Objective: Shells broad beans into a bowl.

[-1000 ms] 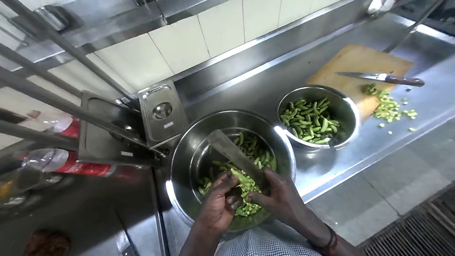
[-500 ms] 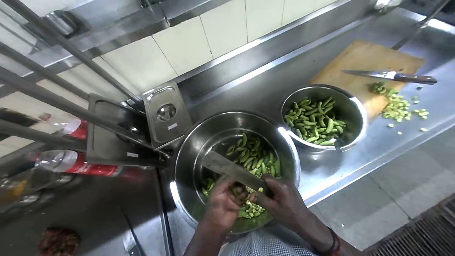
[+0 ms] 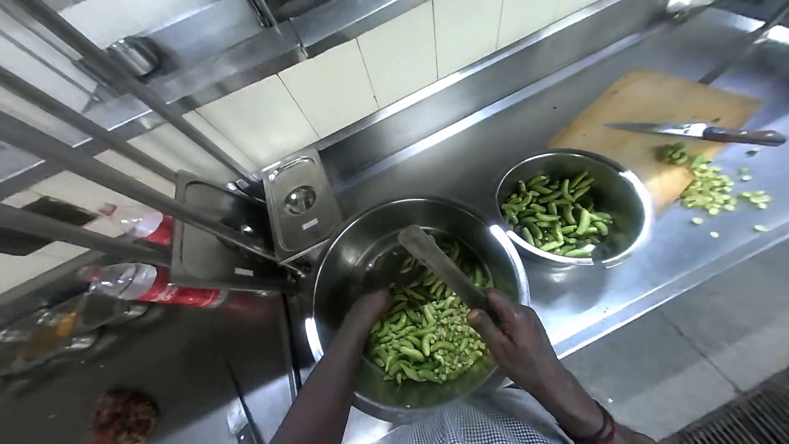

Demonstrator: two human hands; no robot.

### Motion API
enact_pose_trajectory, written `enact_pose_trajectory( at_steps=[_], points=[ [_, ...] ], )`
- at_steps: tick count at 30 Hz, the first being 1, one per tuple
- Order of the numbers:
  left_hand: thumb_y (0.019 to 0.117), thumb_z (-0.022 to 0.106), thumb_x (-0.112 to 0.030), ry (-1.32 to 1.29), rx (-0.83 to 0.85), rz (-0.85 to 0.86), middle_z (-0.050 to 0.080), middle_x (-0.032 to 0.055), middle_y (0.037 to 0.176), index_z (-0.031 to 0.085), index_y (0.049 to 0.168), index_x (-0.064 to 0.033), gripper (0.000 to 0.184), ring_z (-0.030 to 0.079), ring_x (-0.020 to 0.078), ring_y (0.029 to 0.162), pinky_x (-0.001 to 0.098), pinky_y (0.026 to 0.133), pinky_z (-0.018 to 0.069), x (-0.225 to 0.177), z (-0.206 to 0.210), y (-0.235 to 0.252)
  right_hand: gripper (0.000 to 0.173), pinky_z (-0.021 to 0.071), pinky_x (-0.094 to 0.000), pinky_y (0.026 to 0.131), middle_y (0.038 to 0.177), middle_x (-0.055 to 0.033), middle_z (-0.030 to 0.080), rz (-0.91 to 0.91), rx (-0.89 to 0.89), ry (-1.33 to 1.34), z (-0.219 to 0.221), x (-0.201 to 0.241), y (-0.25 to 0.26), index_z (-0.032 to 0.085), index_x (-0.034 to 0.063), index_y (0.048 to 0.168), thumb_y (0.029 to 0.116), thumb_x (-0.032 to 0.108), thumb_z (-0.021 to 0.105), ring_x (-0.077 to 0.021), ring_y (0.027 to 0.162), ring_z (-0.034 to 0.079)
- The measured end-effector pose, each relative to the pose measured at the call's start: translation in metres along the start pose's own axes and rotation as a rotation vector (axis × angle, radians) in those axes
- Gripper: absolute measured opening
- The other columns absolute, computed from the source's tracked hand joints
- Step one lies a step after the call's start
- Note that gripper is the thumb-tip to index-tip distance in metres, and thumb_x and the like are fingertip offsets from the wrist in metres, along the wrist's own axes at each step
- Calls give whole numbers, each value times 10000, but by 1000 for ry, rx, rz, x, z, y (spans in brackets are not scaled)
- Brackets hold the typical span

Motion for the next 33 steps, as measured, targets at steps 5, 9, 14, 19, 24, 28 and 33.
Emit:
enact_pose_trajectory(
  at_steps=[5,9,14,19,24,28,33],
  points=[
    [993,611,-264,122,-166,109,525,146,1484,606,1388,-145,412,476,380,1376,601,1120,389,13,20,28,560,421,-297,437,580,85,464,25,-1,33,2,-5,-3,610,218,875,974,731,409,-72,480,472],
    [1015,595,-280,85,-124,158,580,132,1433,619,1379,-159,385,517,362,1349,594,1112,407,17,19,30,541,432,-302,449,596,81,483,47,29,57,3,-5,-2,626,215,897,974,714,430,-74,492,484],
    [976,643,-208,96,-45,110,526,176,1476,594,1405,-135,438,489,400,1363,619,1103,404,14,23,26,523,427,-296,452,592,84,473,37,49,57,2,-3,-2,617,219,886,973,706,448,-73,492,477],
    [1013,628,-228,-118,-146,158,591,226,1383,601,1373,-68,395,563,431,1282,635,1053,446,0,3,-7,535,424,-294,455,595,81,470,65,48,72,-4,-4,-3,614,218,884,971,716,440,-73,497,476],
    [960,717,-225,-353,-328,495,702,88,1105,725,1122,-101,204,674,250,1024,507,932,551,-36,-23,-68,432,492,-320,504,643,56,559,122,108,160,0,-7,-3,647,192,935,961,617,572,-95,543,550],
    [904,738,-212,-506,-416,660,706,-44,1053,751,1062,-184,161,674,89,964,368,850,589,-50,-20,-110,428,515,-332,531,665,49,587,142,154,194,4,-4,-3,655,173,961,879,589,708,-98,563,569],
    [877,747,-214,-587,-525,804,715,-46,1061,756,1006,-151,144,676,45,992,264,867,593,-54,-16,-127,401,475,-276,499,632,62,555,103,163,200,7,7,-4,634,178,914,837,546,772,-66,529,529]
  ],
)
Point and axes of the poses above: each hand's wrist, its own y-axis towards the middle knuckle, its own z-axis out of the palm, x = y × z, the point moved 3 cm from there along y, towards the middle knuckle
